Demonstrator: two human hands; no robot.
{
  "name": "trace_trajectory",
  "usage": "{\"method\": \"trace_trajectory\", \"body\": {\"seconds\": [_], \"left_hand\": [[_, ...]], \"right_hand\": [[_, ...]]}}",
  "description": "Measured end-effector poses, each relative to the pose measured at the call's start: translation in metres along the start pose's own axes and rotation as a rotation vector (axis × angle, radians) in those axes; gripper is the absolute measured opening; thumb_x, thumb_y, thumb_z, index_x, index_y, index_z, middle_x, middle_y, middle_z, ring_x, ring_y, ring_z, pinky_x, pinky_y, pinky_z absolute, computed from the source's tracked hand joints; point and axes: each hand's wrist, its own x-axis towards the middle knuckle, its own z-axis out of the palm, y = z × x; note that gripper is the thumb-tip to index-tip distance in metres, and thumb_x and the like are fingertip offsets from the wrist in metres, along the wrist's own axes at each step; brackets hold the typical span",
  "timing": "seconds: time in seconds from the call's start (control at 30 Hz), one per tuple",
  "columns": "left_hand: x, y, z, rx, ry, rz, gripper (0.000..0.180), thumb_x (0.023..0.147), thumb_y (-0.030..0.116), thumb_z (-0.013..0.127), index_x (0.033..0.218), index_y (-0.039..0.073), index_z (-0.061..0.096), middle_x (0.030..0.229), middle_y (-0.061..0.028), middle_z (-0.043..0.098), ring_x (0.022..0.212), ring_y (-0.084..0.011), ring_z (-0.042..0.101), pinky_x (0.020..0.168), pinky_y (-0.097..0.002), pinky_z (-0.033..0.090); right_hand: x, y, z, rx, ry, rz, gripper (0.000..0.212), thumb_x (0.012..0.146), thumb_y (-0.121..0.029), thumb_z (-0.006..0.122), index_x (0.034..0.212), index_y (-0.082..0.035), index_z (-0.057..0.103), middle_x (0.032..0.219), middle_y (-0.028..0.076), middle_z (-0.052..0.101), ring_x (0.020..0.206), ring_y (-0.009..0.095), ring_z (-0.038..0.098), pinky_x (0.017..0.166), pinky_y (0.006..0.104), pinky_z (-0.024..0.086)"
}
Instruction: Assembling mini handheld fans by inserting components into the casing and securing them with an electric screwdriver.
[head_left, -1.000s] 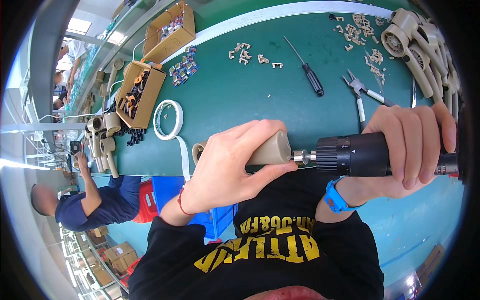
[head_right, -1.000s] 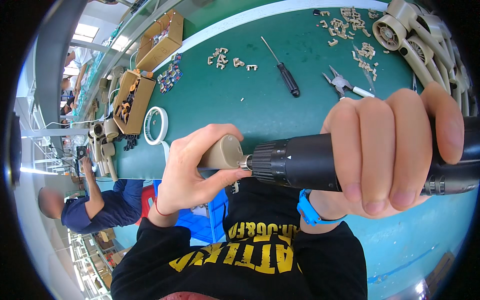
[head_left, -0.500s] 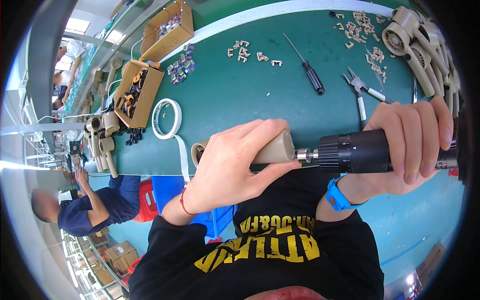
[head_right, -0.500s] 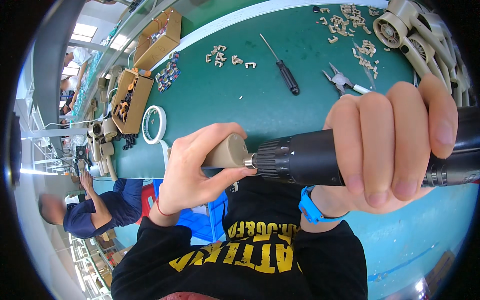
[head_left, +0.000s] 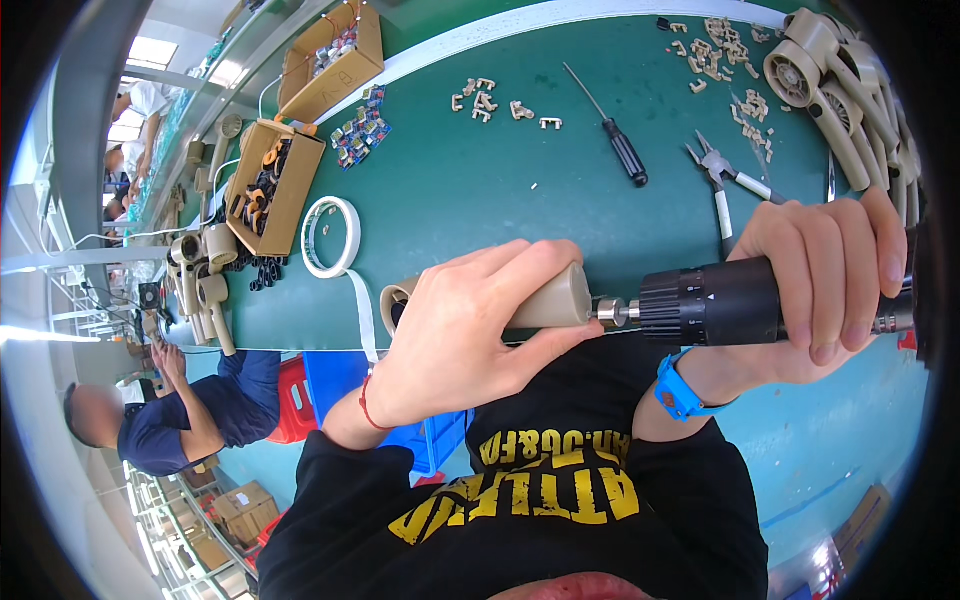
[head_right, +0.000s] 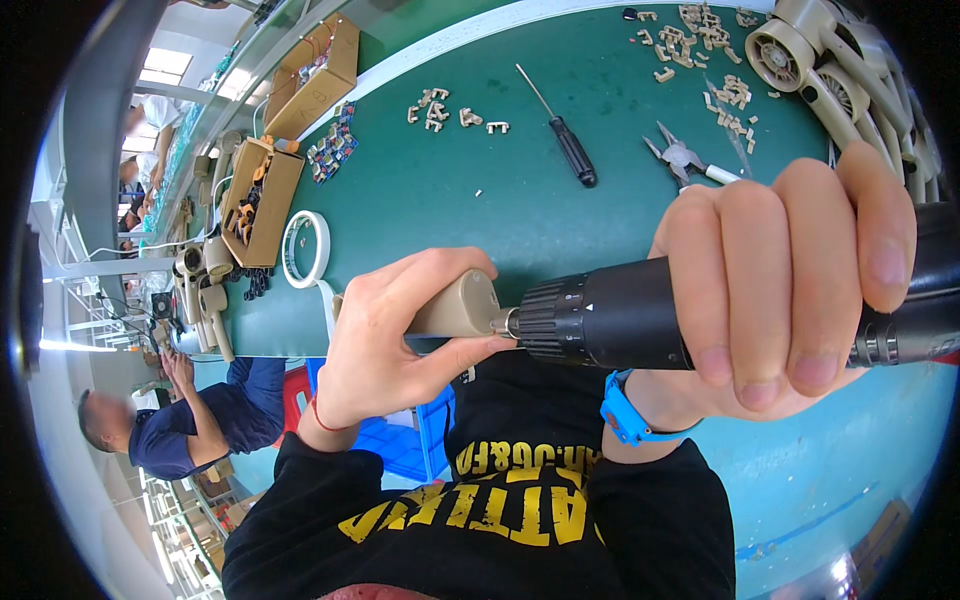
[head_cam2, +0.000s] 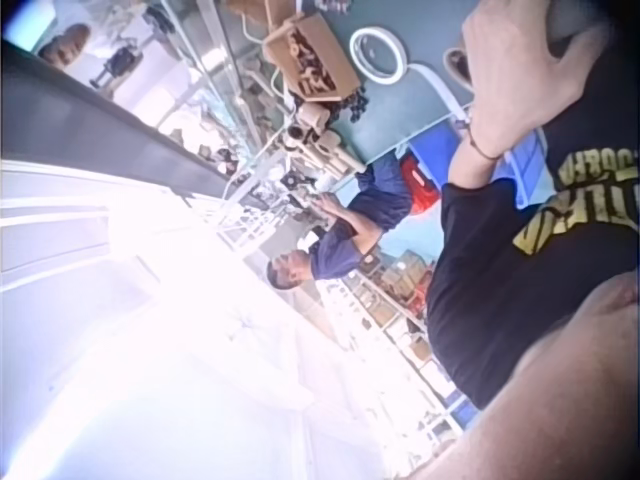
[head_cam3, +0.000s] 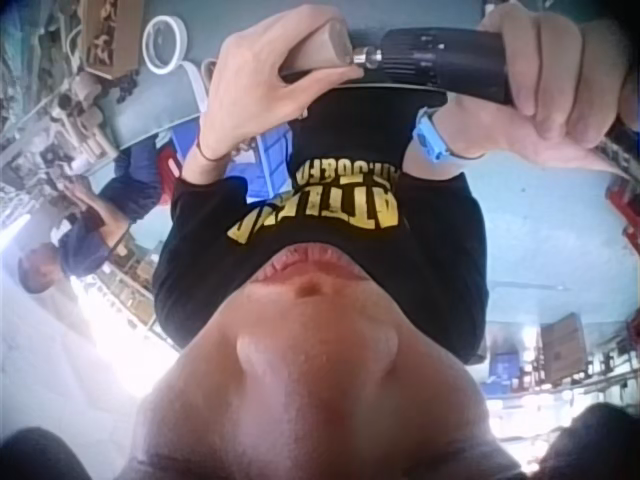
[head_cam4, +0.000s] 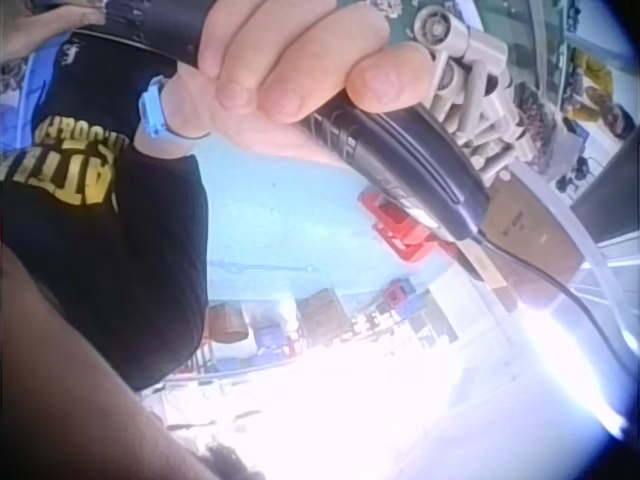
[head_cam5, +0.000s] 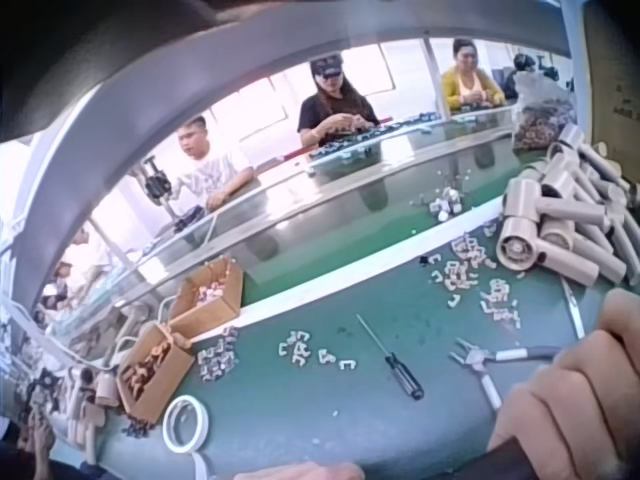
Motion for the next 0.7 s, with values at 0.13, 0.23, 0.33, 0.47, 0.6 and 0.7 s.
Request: {"method": "trace_trajectory", "body": {"seconds": [0.13, 0.23, 0.33, 0.47, 0.6, 0.7], "left_hand": [[0.0, 0.0, 0.0, -0.006, -0.002, -0.008, 0.039, 0.068, 0.015, 0.083, 0.1, 0.003, 0.063, 0.084, -0.0108, 0.065, 0.072, -0.0276, 0.065, 0.065, -0.0308, 0.05], [0.001, 0.0, 0.001, 0.005, -0.005, -0.005, 0.04, 0.068, 0.015, 0.083, 0.1, 0.003, 0.063, 0.084, -0.0108, 0.065, 0.072, -0.0275, 0.065, 0.065, -0.0309, 0.05], [0.001, 0.0, 0.0, 0.004, -0.02, -0.02, 0.04, 0.068, 0.013, 0.083, 0.101, 0.003, 0.063, 0.085, -0.011, 0.066, 0.073, -0.0285, 0.065, 0.066, -0.0313, 0.051], [0.001, 0.0, -0.001, 0.004, 0.0, 0.005, 0.04, 0.067, 0.011, 0.081, 0.101, 0.004, 0.063, 0.087, -0.0113, 0.066, 0.074, -0.0297, 0.065, 0.067, -0.0317, 0.051], [0.002, -0.002, 0.0, 0.013, -0.003, 0.014, 0.04, 0.067, 0.011, 0.082, 0.101, 0.003, 0.063, 0.088, -0.0115, 0.066, 0.075, -0.0296, 0.065, 0.068, -0.0318, 0.051], [-0.001, -0.001, -0.001, 0.008, 0.002, -0.012, 0.04, 0.067, 0.013, 0.083, 0.1, 0.003, 0.063, 0.087, -0.0115, 0.066, 0.074, -0.0292, 0.065, 0.067, -0.0319, 0.051]], "right_hand": [[0.001, 0.0, -0.001, 0.011, -0.002, 0.01, 0.015, 0.094, -0.015, 0.047, 0.082, -0.007, 0.05, 0.058, 0.004, 0.058, 0.046, 0.015, 0.058, 0.046, 0.0255, 0.053], [0.001, 0.0, -0.002, 0.006, -0.014, 0.0, 0.014, 0.094, -0.014, 0.047, 0.081, -0.007, 0.05, 0.058, 0.004, 0.058, 0.045, 0.015, 0.058, 0.046, 0.0257, 0.053], [0.003, -0.002, -0.002, 0.002, -0.027, 0.029, 0.015, 0.094, -0.015, 0.047, 0.081, -0.007, 0.049, 0.059, 0.005, 0.058, 0.045, 0.016, 0.057, 0.046, 0.0259, 0.053], [0.0, 0.007, 0.0, 0.054, 0.006, -0.009, 0.015, 0.094, -0.015, 0.047, 0.081, -0.007, 0.049, 0.059, 0.005, 0.058, 0.045, 0.016, 0.057, 0.046, 0.026, 0.053], [-0.002, 0.004, 0.0, 0.054, 0.021, -0.026, 0.018, 0.096, -0.02, 0.046, 0.083, -0.008, 0.05, 0.059, 0.005, 0.058, 0.047, 0.015, 0.058, 0.048, 0.0259, 0.053], [-0.001, -0.007, 0.001, -0.011, 0.02, 0.014, 0.02, 0.097, -0.024, 0.046, 0.085, -0.008, 0.05, 0.059, 0.004, 0.058, 0.048, 0.015, 0.059, 0.049, 0.0257, 0.053]]}}
